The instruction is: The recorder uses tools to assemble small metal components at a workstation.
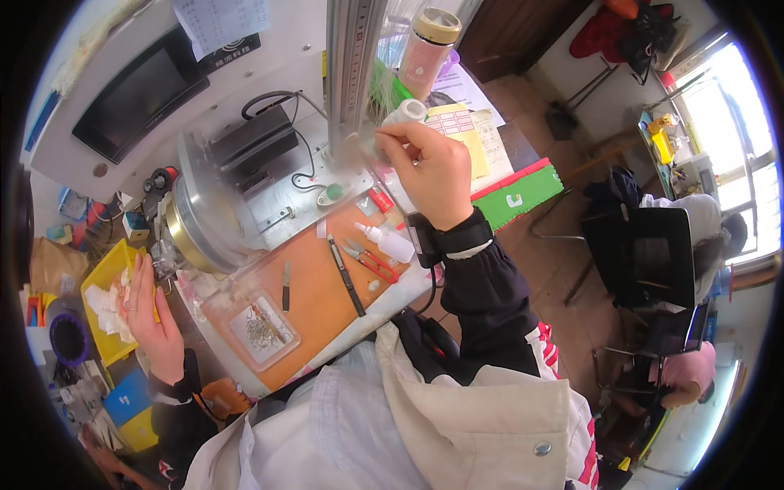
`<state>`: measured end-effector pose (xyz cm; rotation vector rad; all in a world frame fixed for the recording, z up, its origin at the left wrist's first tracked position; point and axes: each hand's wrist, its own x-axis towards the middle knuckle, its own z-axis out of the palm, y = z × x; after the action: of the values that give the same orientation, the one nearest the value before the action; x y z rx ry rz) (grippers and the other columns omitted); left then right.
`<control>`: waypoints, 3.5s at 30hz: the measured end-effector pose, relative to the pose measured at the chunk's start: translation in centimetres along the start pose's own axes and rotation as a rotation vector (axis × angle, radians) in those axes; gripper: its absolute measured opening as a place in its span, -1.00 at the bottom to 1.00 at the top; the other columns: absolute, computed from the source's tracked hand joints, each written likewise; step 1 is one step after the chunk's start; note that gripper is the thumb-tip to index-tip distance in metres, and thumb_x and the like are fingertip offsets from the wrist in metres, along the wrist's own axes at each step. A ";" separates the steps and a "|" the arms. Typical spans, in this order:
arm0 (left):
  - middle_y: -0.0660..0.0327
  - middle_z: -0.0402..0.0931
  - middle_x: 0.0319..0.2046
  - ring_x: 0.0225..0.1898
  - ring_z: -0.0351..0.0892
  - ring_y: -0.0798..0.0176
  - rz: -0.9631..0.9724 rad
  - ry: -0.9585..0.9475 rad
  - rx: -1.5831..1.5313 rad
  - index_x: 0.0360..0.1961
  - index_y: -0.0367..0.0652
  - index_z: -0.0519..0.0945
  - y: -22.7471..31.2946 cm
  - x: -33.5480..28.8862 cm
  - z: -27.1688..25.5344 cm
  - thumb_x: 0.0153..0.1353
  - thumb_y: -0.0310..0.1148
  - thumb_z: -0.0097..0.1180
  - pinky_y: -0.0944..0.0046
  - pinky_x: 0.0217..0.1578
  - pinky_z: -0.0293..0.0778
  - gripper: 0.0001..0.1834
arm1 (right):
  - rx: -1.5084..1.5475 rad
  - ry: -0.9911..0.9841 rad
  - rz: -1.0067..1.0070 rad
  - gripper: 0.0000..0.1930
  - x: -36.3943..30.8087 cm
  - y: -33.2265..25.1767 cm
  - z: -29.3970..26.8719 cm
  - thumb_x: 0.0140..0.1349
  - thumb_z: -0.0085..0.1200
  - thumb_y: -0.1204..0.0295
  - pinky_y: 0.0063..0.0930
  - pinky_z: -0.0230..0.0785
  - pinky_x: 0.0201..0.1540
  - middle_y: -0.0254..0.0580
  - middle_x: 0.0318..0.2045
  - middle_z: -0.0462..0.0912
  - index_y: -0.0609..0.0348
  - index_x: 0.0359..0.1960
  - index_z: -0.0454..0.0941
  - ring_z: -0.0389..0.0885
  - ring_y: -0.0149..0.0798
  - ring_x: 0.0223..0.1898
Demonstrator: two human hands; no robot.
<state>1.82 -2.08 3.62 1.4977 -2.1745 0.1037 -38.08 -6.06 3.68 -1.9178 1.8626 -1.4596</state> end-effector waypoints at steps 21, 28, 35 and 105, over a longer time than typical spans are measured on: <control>0.05 0.47 0.17 0.25 0.39 0.07 -0.026 0.070 -0.006 0.15 -0.29 0.49 -0.4 -0.3 1.0 0.26 -0.56 -0.05 0.04 0.33 -0.01 -0.59 | -0.274 -0.042 -0.275 -0.91 -0.1 1.6 3.0 0.06 0.27 0.48 -0.46 0.43 -0.48 -0.11 -0.55 0.65 0.16 -0.37 0.71 0.63 -0.19 -0.55; 0.07 0.50 0.15 0.23 0.41 0.08 -0.014 0.095 0.017 0.14 -0.26 0.51 -0.2 0.0 0.8 0.23 -0.56 -0.01 0.06 0.32 -0.02 -0.58 | -0.444 -0.248 -0.131 -0.89 -0.2 -0.7 1.9 0.15 0.19 0.35 -0.32 0.44 -0.45 -0.16 -0.54 0.65 0.03 -0.35 0.72 0.61 -0.07 -0.52; -0.09 0.49 0.09 0.19 0.45 -0.08 0.024 0.108 -0.037 0.10 -0.37 0.52 0.2 0.1 1.3 0.09 -0.74 -0.01 0.13 0.15 0.35 -0.52 | -0.225 -0.124 -0.501 -0.77 -3.6 -8.2 -3.3 0.10 0.11 0.39 -0.46 0.42 -0.53 -0.23 -0.39 0.70 0.17 -0.22 0.68 0.63 -0.29 -0.52; 0.26 0.54 -0.46 -0.48 0.53 0.20 0.575 0.099 -0.335 -0.37 -0.18 0.67 -1.1 0.3 -2.4 -0.17 -0.52 0.34 0.23 -0.55 0.40 -0.76 | 1.561 -0.655 1.268 -0.77 -10.0 -18.4 15.7 0.37 0.07 0.22 -0.70 -0.08 -0.60 -0.59 -0.53 0.26 0.06 -0.10 0.46 0.10 -0.64 -0.62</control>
<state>3.54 -1.95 5.56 0.6497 -2.3344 0.0028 -12.39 -1.52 1.68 -0.1864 0.6503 -0.9143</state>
